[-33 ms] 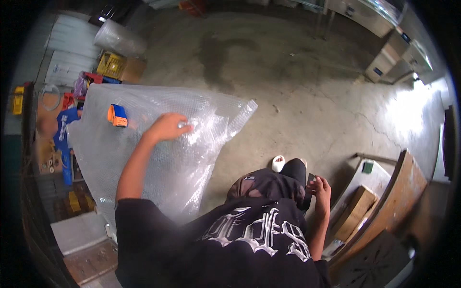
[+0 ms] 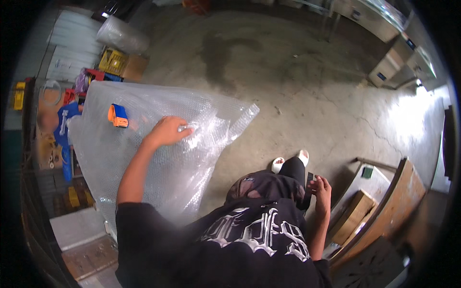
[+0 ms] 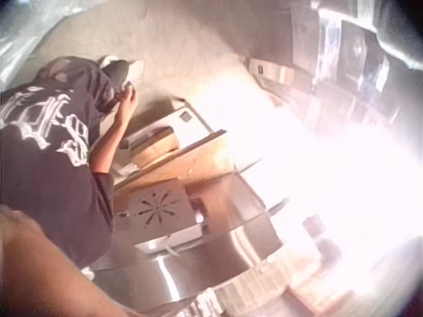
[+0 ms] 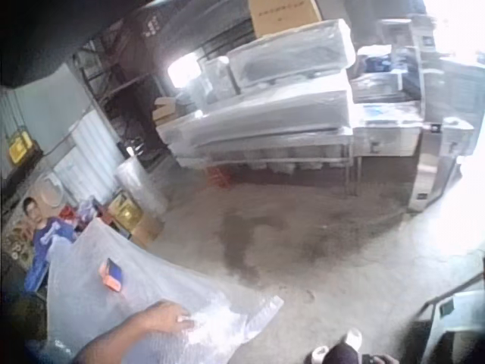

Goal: The person opens a yellow toolbox, removes a tape dispenser, and places the toolbox on a chair. Then the person wraps a large glass pane with bubble wrap and secures it with tape. Another person assists by holding the glass and handing over the tape dispenser.

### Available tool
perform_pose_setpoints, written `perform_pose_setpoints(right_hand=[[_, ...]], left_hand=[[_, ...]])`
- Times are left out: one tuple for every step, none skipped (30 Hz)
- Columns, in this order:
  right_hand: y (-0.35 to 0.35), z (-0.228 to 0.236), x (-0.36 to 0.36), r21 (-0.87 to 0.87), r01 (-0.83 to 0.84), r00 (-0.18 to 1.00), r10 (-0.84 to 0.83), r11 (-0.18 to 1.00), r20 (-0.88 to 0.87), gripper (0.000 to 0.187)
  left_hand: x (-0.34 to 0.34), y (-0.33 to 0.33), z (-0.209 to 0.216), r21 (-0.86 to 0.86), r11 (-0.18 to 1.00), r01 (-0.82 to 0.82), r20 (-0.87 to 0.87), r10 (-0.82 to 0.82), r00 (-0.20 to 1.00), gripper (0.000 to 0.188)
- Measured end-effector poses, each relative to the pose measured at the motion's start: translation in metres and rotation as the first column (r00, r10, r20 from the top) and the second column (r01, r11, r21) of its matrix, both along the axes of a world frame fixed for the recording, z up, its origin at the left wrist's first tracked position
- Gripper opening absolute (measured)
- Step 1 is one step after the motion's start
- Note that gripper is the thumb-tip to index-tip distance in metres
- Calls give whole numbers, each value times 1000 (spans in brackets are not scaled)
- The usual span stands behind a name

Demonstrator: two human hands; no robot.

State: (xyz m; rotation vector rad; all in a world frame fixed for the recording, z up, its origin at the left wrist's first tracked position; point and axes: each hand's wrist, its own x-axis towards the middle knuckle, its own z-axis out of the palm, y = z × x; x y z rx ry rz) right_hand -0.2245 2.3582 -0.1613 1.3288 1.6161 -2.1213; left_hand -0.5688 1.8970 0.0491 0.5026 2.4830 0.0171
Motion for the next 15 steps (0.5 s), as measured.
perform_pose_setpoints(right_hand=[[11, -3, -27, -9, -29, 1000, 29, 1000, 11, 39], [22, -12, -65, -14, -57, 998, 57, 998, 3, 40], [33, -19, -99, -25, -103, 994, 104, 994, 38, 43], [37, -29, -136, -32, -140, 989, 141, 990, 45, 44], [39, -41, -178, -41, -177, 982, 179, 983, 52, 46], [36, -52, -220, -39, -210, 973, 213, 977, 91, 48], [27, -65, -264, -137, -288, 955, 296, 948, 38, 53], [11, -76, -311, -223, -351, 932, 363, 909, 15, 58], [-13, -85, -351, -245, -421, 903, 429, 874, -19, 66], [-40, -91, -384, -268, -482, 873, 483, 834, -66, 73], [-63, -94, -413, -357, -569, 807, 586, 741, -71, 80], [-83, -96, -440, -417, -638, 733, 676, 647, -73, 86], [-102, -95, -458, -442, -719, 646, 751, 536, -140, 81], [-121, -93, -469, -445, -780, 549, 822, 440, -149, 76], [-135, -90, -477, -424, -842, 454, 862, 333, -226, 77]], left_hand=[[2, 0, 1, 33, 999, -25, -16, 26, 1000, 38], [2, 1, 3, 54, 999, -8, -73, 12, 997, 34], [6, 1, 6, 107, 994, 21, -141, -6, 990, 29], [7, 3, 9, 132, 991, 37, -187, -12, 982, 25], [6, 6, 12, 170, 984, 50, -213, -13, 977, 22], [5, 8, 15, 185, 982, 49, -216, -9, 976, 20], [4, 12, 18, 210, 976, 51, -220, -4, 975, 18], [2, 17, 20, 190, 981, 28, -227, 16, 974, 17], [1, 21, 24, 180, 984, 9, -230, 33, 973, 15], [0, 26, 28, 167, 986, -11, -229, 50, 972, 14], [0, 31, 33, 140, 988, -70, -209, 99, 973, 15], [0, 35, 39, 111, 986, -127, -193, 146, 970, 17], [-2, 39, 43, 82, 978, -194, -170, 206, 964, 18], [-3, 44, 47, 69, 978, -199, -176, 208, 962, 19], [-5, 48, 50, 57, 974, -221, -174, 227, 958, 20]])
